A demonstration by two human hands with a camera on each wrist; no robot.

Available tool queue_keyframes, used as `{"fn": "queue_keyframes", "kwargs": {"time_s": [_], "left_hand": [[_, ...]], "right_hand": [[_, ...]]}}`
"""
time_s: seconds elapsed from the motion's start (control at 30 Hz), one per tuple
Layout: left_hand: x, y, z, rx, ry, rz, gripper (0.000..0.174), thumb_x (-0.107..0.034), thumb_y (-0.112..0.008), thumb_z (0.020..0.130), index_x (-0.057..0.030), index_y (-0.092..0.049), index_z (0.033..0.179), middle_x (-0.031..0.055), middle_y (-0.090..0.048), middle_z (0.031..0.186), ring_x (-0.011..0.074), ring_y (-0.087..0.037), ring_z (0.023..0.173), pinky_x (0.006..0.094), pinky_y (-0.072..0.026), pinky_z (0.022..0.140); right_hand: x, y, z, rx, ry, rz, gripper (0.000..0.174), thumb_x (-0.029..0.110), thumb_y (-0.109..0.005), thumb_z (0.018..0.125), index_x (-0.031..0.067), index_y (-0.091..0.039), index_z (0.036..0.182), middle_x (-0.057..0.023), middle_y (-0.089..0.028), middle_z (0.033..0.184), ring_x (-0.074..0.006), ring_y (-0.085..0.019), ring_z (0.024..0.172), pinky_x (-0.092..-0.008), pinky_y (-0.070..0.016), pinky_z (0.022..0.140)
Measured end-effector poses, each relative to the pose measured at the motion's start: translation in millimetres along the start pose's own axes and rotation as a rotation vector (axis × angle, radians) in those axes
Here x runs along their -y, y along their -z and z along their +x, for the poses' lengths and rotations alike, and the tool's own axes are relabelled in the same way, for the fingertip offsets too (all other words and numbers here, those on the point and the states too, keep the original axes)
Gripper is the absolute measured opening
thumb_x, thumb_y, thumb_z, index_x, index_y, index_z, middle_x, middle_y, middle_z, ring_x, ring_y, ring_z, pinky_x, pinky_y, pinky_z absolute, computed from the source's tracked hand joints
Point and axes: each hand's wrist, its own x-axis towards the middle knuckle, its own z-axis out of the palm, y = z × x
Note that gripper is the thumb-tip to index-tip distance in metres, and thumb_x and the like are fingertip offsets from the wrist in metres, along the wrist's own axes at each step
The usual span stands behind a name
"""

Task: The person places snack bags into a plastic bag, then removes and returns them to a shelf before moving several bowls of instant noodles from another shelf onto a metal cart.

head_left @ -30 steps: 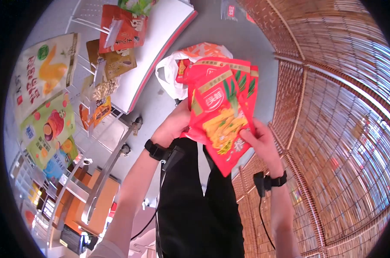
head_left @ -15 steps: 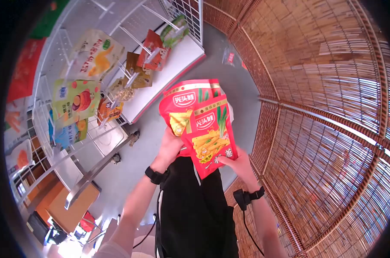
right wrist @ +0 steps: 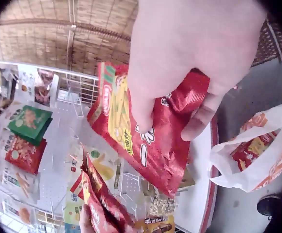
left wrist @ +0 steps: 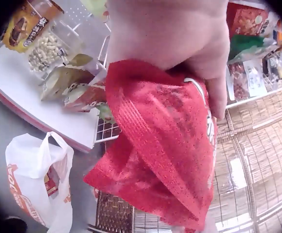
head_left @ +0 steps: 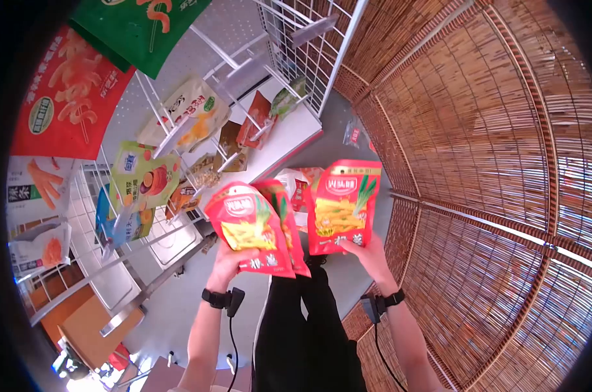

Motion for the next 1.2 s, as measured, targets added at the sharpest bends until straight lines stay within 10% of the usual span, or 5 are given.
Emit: {"fn": "queue_keyframes", "kwargs": {"time_s": [0.43,0.6,0.67,0.87,1.2], "left_hand": [[-30,-21,12,0.358,0.089,0.220,0.080,-0.005,-0.088,0.062,-0.0064,-0.048,0.130,0.0032,-0.059,0.123,0.0137,-0.054,0.114,0.0329,-0.0453,0.099],[-27,-19,22,0.454,-0.009,0.343,0.073,-0.006,-0.085,0.066,-0.0041,-0.049,0.130,0.0040,-0.059,0.125,0.0132,-0.054,0.113,0.0320,-0.0454,0.098],[-20,-14,22,0.411,-0.018,0.405,0.066,-0.010,-0.084,0.067,-0.0036,-0.055,0.126,0.0074,-0.058,0.125,0.0166,-0.055,0.113,0.0338,-0.0453,0.098],[-8,-16,26,0.334,-0.341,0.798,0.063,-0.014,-0.085,0.065,-0.0028,-0.060,0.122,0.0117,-0.056,0.127,0.0231,-0.055,0.116,0.0367,-0.0433,0.100],[-4,-13,26,0.152,-0.426,0.780,0.058,-0.015,-0.084,0.062,-0.0025,-0.063,0.114,0.0180,-0.045,0.137,0.0339,-0.045,0.127,0.0383,-0.0398,0.104]], "right_hand": [[12,-79,15,0.313,0.176,-0.124,0.048,0.013,-0.072,0.083,-0.0011,-0.053,0.125,-0.0094,-0.063,0.119,-0.0140,-0.058,0.108,-0.0310,-0.0455,0.094],[15,-38,45,0.308,-0.032,-0.451,0.063,0.014,-0.076,0.080,0.0059,-0.046,0.134,-0.0094,-0.061,0.117,-0.0128,-0.061,0.092,-0.0295,-0.0494,0.084],[58,-41,53,0.042,0.045,-0.472,0.054,0.008,-0.071,0.082,0.0078,-0.051,0.132,-0.0072,-0.062,0.112,-0.0064,-0.060,0.072,-0.0231,-0.0497,0.065],[133,-89,67,0.299,0.391,-0.662,0.042,0.007,-0.066,0.087,0.0034,-0.054,0.127,-0.0062,-0.062,0.108,-0.0038,-0.057,0.056,-0.0198,-0.0432,0.043],[134,-121,98,0.418,0.499,-0.739,0.013,0.004,-0.065,0.088,-0.0058,-0.061,0.095,-0.0065,-0.063,0.087,-0.0123,-0.067,0.070,-0.0239,-0.0548,0.061]]}}
